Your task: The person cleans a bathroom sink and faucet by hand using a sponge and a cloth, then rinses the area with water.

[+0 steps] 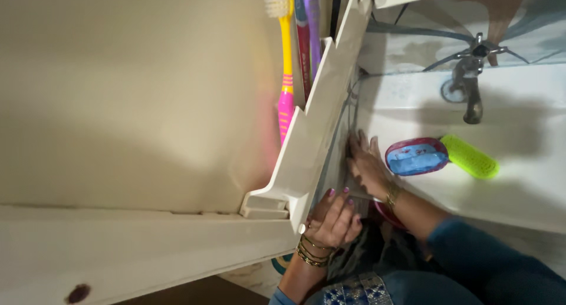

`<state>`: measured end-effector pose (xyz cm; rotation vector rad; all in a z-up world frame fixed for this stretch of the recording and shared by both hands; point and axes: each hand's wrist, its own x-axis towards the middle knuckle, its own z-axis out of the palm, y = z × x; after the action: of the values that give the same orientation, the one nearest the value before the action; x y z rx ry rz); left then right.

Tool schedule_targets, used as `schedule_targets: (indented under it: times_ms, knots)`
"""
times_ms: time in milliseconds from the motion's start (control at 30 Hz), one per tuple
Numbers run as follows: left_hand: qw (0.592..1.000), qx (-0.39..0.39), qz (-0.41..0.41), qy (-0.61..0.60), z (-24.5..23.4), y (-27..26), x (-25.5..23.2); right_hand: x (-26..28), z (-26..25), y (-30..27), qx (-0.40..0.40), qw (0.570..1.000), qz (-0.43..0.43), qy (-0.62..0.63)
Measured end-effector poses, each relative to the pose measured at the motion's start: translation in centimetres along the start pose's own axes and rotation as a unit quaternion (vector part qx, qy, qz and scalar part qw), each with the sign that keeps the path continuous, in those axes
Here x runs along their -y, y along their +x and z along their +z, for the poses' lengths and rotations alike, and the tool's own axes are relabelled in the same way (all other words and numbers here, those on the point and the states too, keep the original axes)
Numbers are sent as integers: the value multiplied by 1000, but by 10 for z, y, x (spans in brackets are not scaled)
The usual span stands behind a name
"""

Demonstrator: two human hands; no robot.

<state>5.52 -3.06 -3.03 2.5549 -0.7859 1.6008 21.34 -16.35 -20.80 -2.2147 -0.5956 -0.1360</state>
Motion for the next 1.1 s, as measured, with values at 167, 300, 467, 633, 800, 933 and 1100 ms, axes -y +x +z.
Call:
schedule_targets:
  times_ms: [167, 300, 467, 633, 800, 933, 1100]
  knots:
    - [1000, 5, -12, 4, -2, 10, 0, -39, -50, 118, 5, 974, 40, -222]
    - [999, -7, -9, 37, -4, 17, -1, -34, -64, 135, 28, 974, 65, -215]
    - [1000, 12, -13, -7, -2, 16, 1, -22, -61, 88, -13, 913, -88, -397]
    - [999, -10, 0, 46, 1, 17, 2, -27, -85, 139, 30, 957, 50, -286]
    - [996, -9, 19, 85, 0, 15, 4, -97, -121, 84, -46, 923, 33, -380]
    - [995, 3, 5, 98, -2, 15, -3, -138, -108, 68, -124, 891, 84, -429]
    - [993, -6, -4, 121, -3, 22, -4, -121, -51, 81, -83, 896, -95, -425]
